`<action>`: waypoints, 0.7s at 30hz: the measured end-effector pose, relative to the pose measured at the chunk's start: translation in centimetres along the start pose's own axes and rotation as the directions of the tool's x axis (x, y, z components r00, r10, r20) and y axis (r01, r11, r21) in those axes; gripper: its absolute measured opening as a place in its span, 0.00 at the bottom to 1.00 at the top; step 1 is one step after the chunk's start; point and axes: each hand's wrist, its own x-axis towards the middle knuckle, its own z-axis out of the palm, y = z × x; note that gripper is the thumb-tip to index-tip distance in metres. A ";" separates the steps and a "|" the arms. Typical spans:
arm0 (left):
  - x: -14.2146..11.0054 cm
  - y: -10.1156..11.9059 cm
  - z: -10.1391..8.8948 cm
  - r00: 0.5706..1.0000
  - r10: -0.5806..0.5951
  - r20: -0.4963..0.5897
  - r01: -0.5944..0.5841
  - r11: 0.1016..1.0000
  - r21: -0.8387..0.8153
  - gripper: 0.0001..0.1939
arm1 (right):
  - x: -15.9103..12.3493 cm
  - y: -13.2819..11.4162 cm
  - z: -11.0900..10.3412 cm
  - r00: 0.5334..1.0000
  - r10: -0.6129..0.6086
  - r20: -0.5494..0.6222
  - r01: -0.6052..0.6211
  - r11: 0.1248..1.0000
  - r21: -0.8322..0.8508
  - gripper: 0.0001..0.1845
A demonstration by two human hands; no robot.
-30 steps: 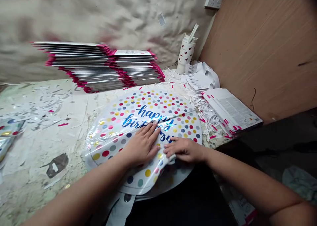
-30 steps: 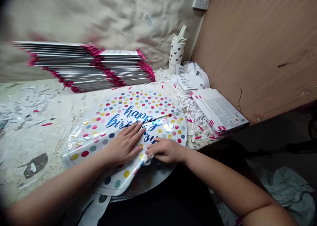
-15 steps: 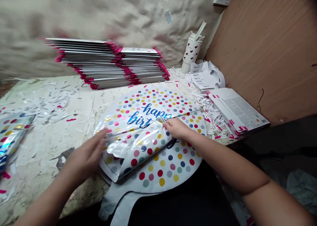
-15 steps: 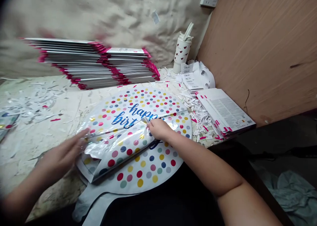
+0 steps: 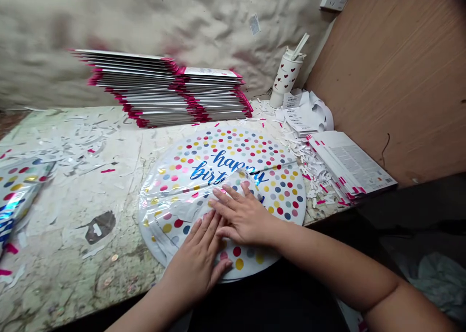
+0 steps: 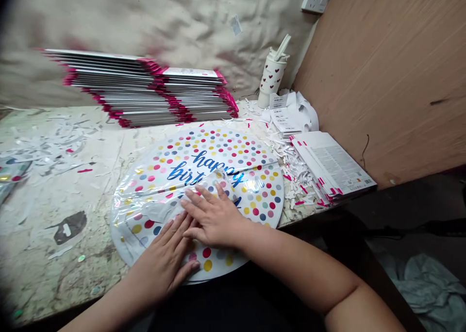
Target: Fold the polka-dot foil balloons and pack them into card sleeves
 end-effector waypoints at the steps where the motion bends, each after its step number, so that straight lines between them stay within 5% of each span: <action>1: 0.0 -0.1 -0.1 1.000 -0.003 0.005 0.003 1.000 -0.003 0.39 | 0.1 0.6 0.3 0.997 0.037 0.068 -0.038 0.999 0.023 0.35; 5: 0.2 0.0 -0.5 0.998 -0.031 0.046 0.032 0.999 -0.014 0.39 | -0.2 4.0 -0.5 0.925 0.374 0.068 -0.375 0.927 -0.007 0.41; 7: 0.2 0.0 -0.5 0.998 -0.031 0.047 0.032 0.999 -0.025 0.39 | -1.1 4.4 -1.1 0.972 0.234 0.013 -0.233 0.972 -0.037 0.39; 9: 0.1 0.0 -0.4 0.999 -0.022 0.049 0.024 0.999 -0.031 0.39 | -1.9 4.0 -1.2 0.999 -0.043 -0.025 0.040 0.993 -0.108 0.29; 11: 0.3 -0.1 -0.5 0.998 -0.018 0.058 0.020 0.999 -0.037 0.38 | -2.4 3.1 -1.2 0.980 -0.173 -0.094 0.149 0.963 -0.223 0.19; 14: 1.2 0.0 -0.9 0.997 -0.053 0.051 0.056 0.997 -0.052 0.35 | -3.0 1.8 -1.5 0.940 -0.203 -0.275 0.098 0.931 -0.352 0.14; 17: 2.3 -0.1 -1.3 0.987 -0.155 0.034 0.156 0.988 -0.016 0.24 | -4.6 0.6 -2.2 0.827 -0.405 -0.390 0.272 0.895 -0.355 0.10; 19: 2.8 -0.4 -1.3 0.984 -0.175 0.036 0.175 0.985 -0.006 0.20 | -6.2 0.7 -2.2 0.763 -0.400 -0.508 0.302 0.915 -0.268 0.13; 21: 3.1 -0.9 -1.0 0.994 -0.106 0.028 0.108 0.992 -0.065 0.21 | -7.6 1.6 -1.4 0.792 -0.146 -0.593 0.131 0.989 -0.069 0.29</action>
